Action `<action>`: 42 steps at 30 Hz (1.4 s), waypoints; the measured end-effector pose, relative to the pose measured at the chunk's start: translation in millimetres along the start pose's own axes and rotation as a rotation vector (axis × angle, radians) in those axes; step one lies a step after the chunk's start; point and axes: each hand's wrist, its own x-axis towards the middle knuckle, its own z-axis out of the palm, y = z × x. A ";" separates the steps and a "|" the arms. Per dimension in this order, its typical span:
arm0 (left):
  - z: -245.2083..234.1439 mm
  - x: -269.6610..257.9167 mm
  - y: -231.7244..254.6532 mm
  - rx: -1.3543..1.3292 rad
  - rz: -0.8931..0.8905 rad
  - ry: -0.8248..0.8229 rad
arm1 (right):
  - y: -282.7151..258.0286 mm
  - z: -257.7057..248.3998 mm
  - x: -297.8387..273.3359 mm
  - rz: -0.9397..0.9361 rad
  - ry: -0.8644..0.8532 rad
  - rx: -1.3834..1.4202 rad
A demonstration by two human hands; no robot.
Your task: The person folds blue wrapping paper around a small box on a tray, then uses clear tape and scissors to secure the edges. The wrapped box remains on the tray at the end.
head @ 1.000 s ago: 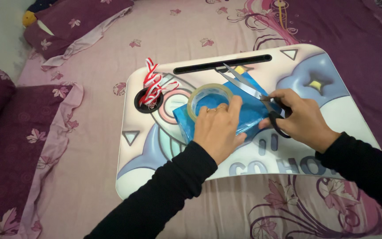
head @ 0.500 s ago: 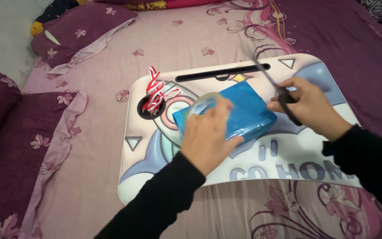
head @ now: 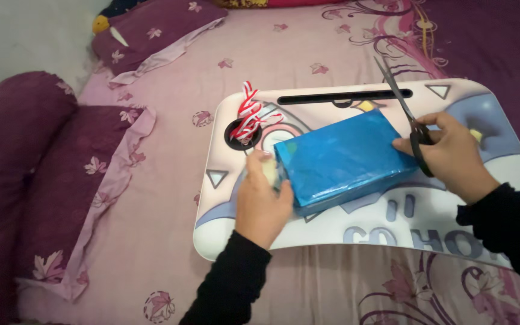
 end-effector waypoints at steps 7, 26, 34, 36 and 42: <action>16.6 -1.8 -15.0 -0.054 -0.021 -0.050 | 1.5 6.0 -15.6 0.042 0.070 -0.059; 37.9 45.1 -22.8 0.158 -0.054 -0.013 | -25.0 11.2 -24.2 -0.029 0.105 -0.410; 29.9 31.4 -28.3 0.070 0.033 0.042 | -16.2 0.4 -29.4 0.024 0.122 -0.359; 29.2 20.9 -30.0 0.038 0.034 0.089 | -17.3 -1.6 -27.3 -0.004 0.115 -0.348; 37.3 17.5 -26.4 0.044 0.079 0.039 | -28.6 2.5 -27.6 -0.138 0.064 -0.478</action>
